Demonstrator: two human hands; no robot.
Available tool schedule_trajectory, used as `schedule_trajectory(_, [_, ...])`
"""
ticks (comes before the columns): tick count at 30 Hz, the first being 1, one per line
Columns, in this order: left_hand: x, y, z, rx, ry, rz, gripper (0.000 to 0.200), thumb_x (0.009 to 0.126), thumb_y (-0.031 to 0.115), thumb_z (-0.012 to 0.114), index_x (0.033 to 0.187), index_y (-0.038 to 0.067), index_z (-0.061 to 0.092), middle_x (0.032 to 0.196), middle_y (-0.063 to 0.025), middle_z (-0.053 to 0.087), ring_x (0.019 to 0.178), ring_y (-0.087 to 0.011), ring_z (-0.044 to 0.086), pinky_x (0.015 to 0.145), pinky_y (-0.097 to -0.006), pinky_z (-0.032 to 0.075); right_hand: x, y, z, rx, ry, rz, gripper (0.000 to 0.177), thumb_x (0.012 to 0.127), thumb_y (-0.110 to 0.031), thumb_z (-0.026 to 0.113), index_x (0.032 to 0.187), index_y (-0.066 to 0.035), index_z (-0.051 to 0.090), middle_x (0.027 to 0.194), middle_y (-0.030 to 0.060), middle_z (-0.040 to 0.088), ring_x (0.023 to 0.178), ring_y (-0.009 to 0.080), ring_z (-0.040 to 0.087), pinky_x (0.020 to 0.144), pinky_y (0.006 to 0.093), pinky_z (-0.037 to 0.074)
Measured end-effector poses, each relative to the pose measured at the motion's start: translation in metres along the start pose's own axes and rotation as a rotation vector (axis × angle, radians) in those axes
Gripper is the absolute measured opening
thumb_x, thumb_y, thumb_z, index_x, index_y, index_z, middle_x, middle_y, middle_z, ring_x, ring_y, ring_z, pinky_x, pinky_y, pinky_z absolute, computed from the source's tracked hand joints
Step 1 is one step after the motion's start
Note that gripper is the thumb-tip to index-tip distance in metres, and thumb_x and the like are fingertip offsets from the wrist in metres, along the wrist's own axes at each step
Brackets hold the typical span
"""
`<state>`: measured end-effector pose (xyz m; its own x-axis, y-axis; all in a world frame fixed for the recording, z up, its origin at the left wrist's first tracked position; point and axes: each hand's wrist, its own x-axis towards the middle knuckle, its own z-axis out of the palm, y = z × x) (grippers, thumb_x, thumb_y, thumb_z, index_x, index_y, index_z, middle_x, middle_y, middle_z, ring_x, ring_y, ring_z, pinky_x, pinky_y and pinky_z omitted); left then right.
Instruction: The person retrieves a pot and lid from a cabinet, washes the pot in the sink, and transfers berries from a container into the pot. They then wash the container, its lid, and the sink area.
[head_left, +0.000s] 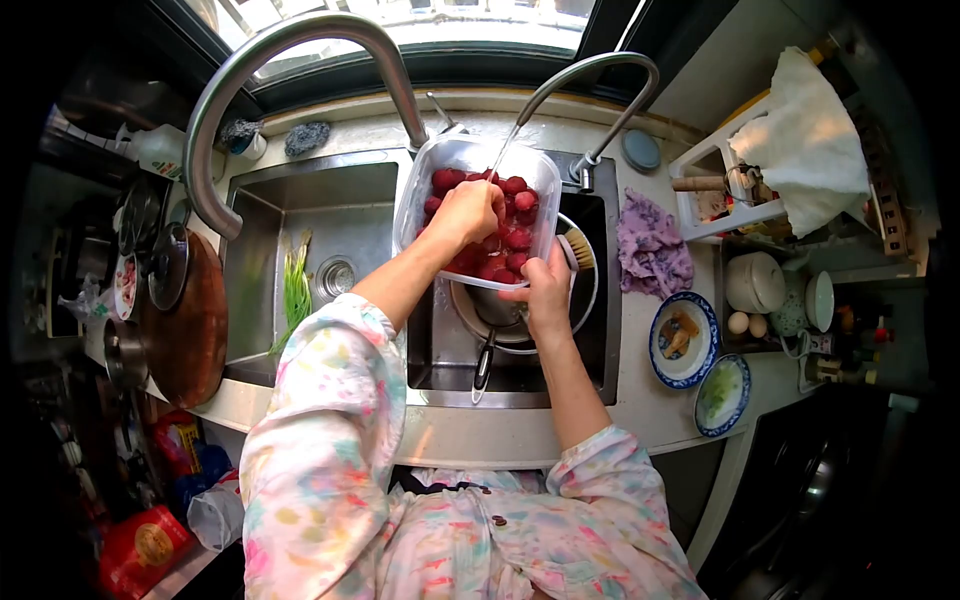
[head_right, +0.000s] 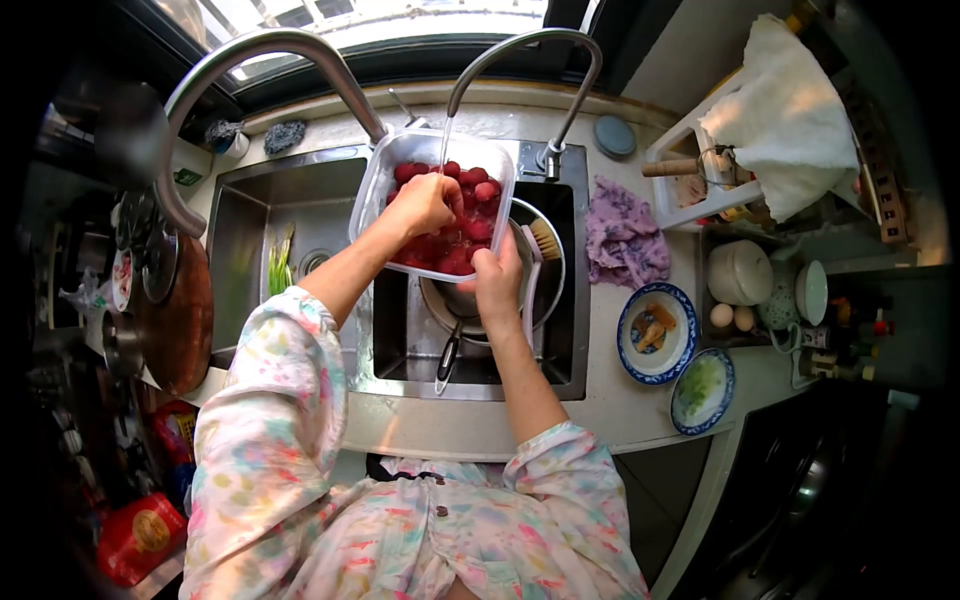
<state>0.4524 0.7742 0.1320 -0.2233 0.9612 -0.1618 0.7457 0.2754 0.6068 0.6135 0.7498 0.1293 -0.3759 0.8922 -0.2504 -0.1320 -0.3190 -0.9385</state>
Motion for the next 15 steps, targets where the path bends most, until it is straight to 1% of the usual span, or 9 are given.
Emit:
schedule_trajectory(1, [-0.001, -0.002, 0.002, 0.110, 0.095, 0.074, 0.006, 0.067, 0.005, 0.058, 0.068, 0.006, 0.064, 0.073, -0.0129, 0.064, 0.076, -0.0271, 0.064, 0.067, -0.0377, 0.050, -0.001, 0.001, 0.001, 0.010, -0.001, 0.008, 0.053, 0.070, -0.007, 0.039, 0.123, -0.002, 0.043, 0.102, 0.0092, 0.056, 0.076, 0.0148, 0.060, 0.047, 0.0244, 0.054])
schedule_trajectory(2, [0.000, -0.006, 0.001, 0.158, 0.102, 0.126, 0.009, 0.074, 0.010, 0.057, 0.078, 0.005, 0.063, 0.080, -0.0179, 0.063, 0.077, -0.0357, 0.061, 0.068, -0.0426, 0.049, -0.002, 0.001, 0.002, 0.021, -0.002, 0.013, 0.055, 0.070, -0.008, 0.040, 0.125, -0.003, 0.043, 0.104, 0.0087, 0.056, 0.076, 0.0144, 0.060, 0.045, 0.0232, 0.052])
schedule_trajectory(5, [0.001, -0.009, 0.007, 0.410, 0.221, 0.123, 0.010, 0.075, 0.010, 0.057, 0.083, 0.005, 0.060, 0.082, -0.0162, 0.061, 0.077, -0.0347, 0.061, 0.068, -0.0440, 0.049, -0.001, -0.001, 0.002, 0.018, -0.013, 0.013, 0.055, 0.070, -0.008, 0.040, 0.125, -0.004, 0.042, 0.104, 0.0082, 0.057, 0.076, 0.0146, 0.060, 0.045, 0.0234, 0.052])
schedule_trajectory(6, [-0.003, -0.006, 0.011, 0.392, 0.299, 0.142, 0.014, 0.073, 0.010, 0.056, 0.086, 0.005, 0.059, 0.082, -0.0159, 0.059, 0.078, -0.0340, 0.060, 0.067, -0.0449, 0.049, -0.002, -0.003, 0.002, 0.007, -0.016, 0.008, 0.054, 0.071, -0.007, 0.039, 0.124, -0.003, 0.043, 0.102, 0.0086, 0.056, 0.075, 0.0148, 0.060, 0.046, 0.0244, 0.053])
schedule_trajectory(9, [-0.006, -0.001, 0.014, 0.430, 0.270, 0.299, 0.014, 0.073, 0.009, 0.054, 0.085, 0.005, 0.059, 0.081, -0.0160, 0.059, 0.079, -0.0343, 0.060, 0.067, -0.0448, 0.048, -0.001, -0.001, 0.002, -0.032, -0.006, -0.016, 0.052, 0.071, -0.007, 0.038, 0.122, -0.002, 0.044, 0.100, 0.0087, 0.055, 0.075, 0.0147, 0.059, 0.046, 0.0252, 0.054])
schedule_trajectory(10, [-0.007, 0.002, 0.014, 0.271, 0.181, 0.259, 0.015, 0.070, 0.006, 0.054, 0.085, 0.004, 0.059, 0.083, -0.0167, 0.060, 0.081, -0.0354, 0.059, 0.068, -0.0448, 0.047, -0.001, 0.001, 0.002, -0.047, 0.001, -0.025, 0.052, 0.071, -0.007, 0.038, 0.121, -0.002, 0.044, 0.100, 0.0086, 0.055, 0.075, 0.0146, 0.059, 0.046, 0.0251, 0.054])
schedule_trajectory(11, [-0.006, 0.006, 0.013, 0.133, -0.073, 0.146, 0.019, 0.066, 0.000, 0.053, 0.085, 0.003, 0.058, 0.084, -0.0175, 0.060, 0.083, -0.0367, 0.059, 0.070, -0.0447, 0.046, -0.001, 0.001, 0.001, -0.050, -0.003, -0.021, 0.052, 0.070, -0.007, 0.038, 0.121, -0.002, 0.044, 0.100, 0.0085, 0.055, 0.075, 0.0144, 0.058, 0.046, 0.0249, 0.054])
schedule_trajectory(13, [-0.012, 0.004, 0.022, 0.187, -0.091, 0.294, 0.025, 0.064, -0.003, 0.052, 0.087, 0.003, 0.057, 0.085, -0.0186, 0.060, 0.087, -0.0369, 0.058, 0.072, -0.0438, 0.046, -0.001, 0.000, -0.001, -0.057, -0.011, -0.014, 0.052, 0.070, -0.007, 0.039, 0.121, -0.002, 0.045, 0.100, 0.0084, 0.055, 0.076, 0.0141, 0.058, 0.046, 0.0245, 0.054])
schedule_trajectory(15, [-0.009, -0.004, 0.022, 0.102, -0.106, 0.287, 0.027, 0.064, 0.000, 0.054, 0.091, 0.004, 0.057, 0.092, -0.0177, 0.057, 0.092, -0.0367, 0.055, 0.077, -0.0437, 0.045, 0.000, 0.002, -0.003, -0.034, -0.006, 0.010, 0.057, 0.070, -0.008, 0.040, 0.127, -0.004, 0.042, 0.104, 0.0092, 0.056, 0.072, 0.0148, 0.059, 0.044, 0.0233, 0.050])
